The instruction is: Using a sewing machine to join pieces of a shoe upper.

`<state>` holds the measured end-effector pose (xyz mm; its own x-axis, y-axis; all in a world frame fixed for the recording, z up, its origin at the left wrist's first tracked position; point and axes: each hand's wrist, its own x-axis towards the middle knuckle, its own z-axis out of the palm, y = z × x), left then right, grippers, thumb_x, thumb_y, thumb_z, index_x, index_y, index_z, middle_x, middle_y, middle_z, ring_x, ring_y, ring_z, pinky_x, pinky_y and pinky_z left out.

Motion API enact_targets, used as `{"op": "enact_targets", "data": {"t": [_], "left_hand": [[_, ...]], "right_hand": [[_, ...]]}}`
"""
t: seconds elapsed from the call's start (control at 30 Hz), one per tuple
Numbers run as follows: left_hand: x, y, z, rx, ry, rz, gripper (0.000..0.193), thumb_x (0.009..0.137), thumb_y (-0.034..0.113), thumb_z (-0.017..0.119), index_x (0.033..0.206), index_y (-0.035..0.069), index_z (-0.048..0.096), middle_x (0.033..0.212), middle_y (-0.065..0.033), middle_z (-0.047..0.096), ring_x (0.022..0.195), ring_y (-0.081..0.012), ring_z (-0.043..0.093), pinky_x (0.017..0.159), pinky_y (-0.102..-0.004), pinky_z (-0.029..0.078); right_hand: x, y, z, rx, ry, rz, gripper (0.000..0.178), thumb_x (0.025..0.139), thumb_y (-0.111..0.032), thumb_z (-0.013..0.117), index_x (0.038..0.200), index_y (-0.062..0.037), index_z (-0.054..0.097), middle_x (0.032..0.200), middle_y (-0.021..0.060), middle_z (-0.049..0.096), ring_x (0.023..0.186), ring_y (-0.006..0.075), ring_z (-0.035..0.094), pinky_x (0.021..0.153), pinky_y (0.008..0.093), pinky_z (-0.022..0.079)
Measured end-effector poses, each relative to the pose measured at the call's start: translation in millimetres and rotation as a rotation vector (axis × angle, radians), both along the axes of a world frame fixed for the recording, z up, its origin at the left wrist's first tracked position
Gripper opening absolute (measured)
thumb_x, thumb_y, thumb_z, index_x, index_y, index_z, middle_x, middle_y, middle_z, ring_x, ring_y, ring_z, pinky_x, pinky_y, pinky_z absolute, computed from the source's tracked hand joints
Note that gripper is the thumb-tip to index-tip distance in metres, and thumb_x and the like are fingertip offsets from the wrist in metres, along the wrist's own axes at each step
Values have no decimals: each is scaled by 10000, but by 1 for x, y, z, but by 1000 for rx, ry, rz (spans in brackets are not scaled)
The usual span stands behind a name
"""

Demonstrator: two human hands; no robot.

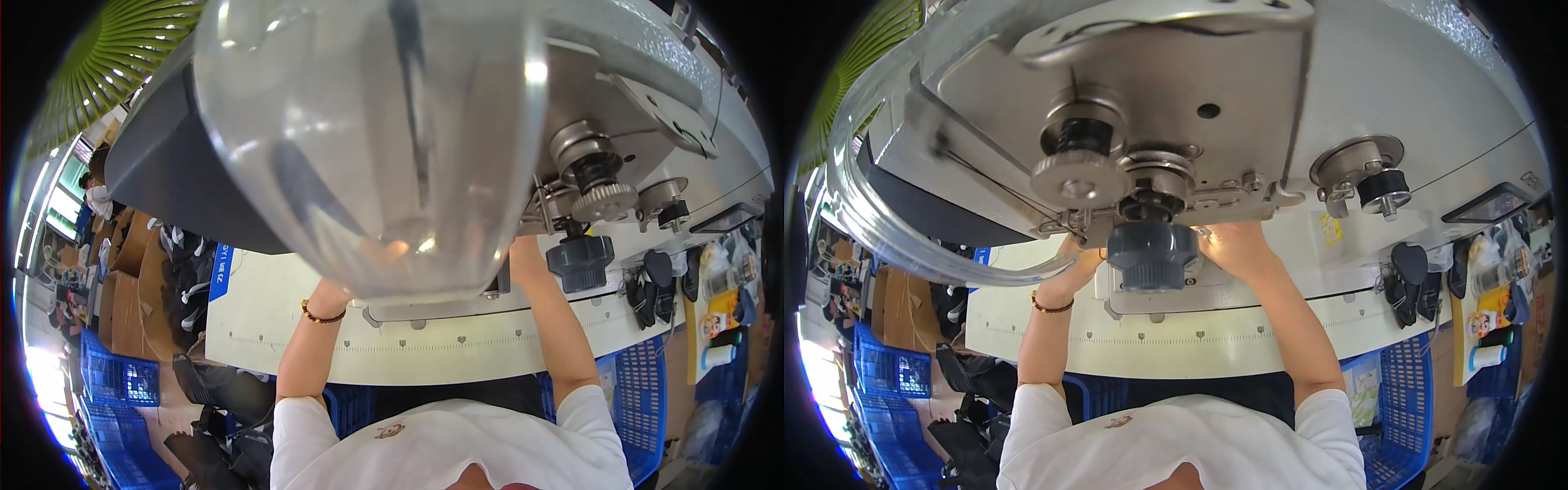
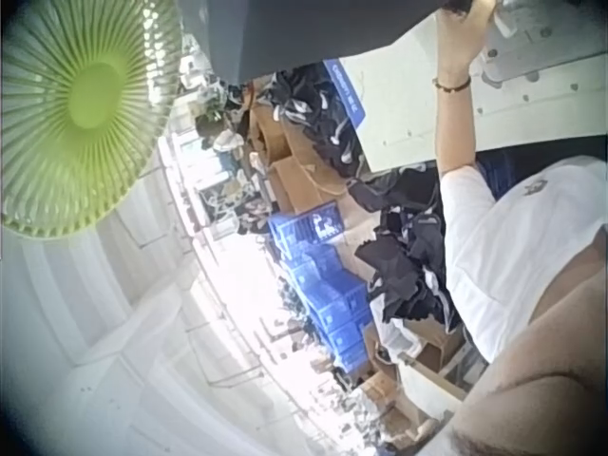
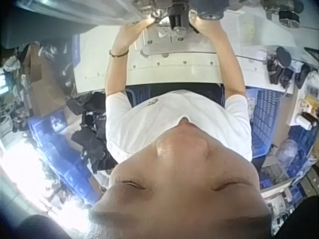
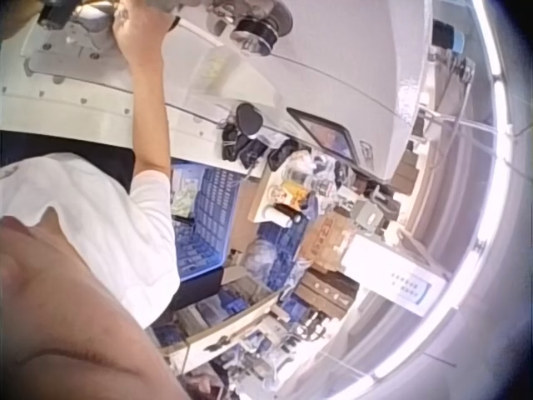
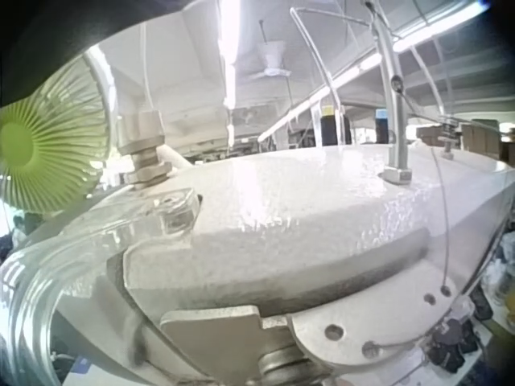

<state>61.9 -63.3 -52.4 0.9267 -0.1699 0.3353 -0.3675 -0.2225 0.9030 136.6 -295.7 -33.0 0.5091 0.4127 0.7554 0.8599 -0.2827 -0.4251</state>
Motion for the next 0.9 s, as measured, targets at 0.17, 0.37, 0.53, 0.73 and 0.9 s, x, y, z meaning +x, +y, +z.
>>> {"op": "enact_targets", "data": {"t": [0.17,0.37,0.53,0.73,0.9], "left_hand": [[-6,-2,6,345,67,250,229,801,56,499,1021,-1,531,993,-59,567,900,-144,508,787,-286,409],[-3,-5,0,103,115,266,183,799,89,512,960,10,547,895,-46,557,811,-135,501,716,-289,410],[-3,-8,-8,-146,166,294,148,798,122,525,899,21,563,797,-34,547,721,-127,495,644,-292,412],[-1,-6,8,414,-205,191,169,809,83,506,957,18,555,908,-54,558,820,-142,507,710,-298,409],[11,10,-7,-127,-105,19,237,799,57,546,1029,1,542,1038,-62,551,943,-155,506,812,-287,411]], "right_hand": [[8,2,-4,-9,-111,-29,180,631,5,563,798,-60,579,753,74,574,708,264,535,624,364,426],[25,8,-23,-104,-75,-36,155,633,14,561,779,-33,577,754,96,581,705,272,541,614,364,434],[14,9,-5,27,-128,-15,133,630,17,569,757,-21,576,728,95,583,669,264,542,581,355,432],[14,11,-8,13,-68,-47,160,629,19,554,779,-27,578,751,99,582,680,275,537,586,362,429],[29,14,-38,44,-71,-9,247,604,33,525,829,-55,577,797,87,572,721,275,528,606,375,412]]}}
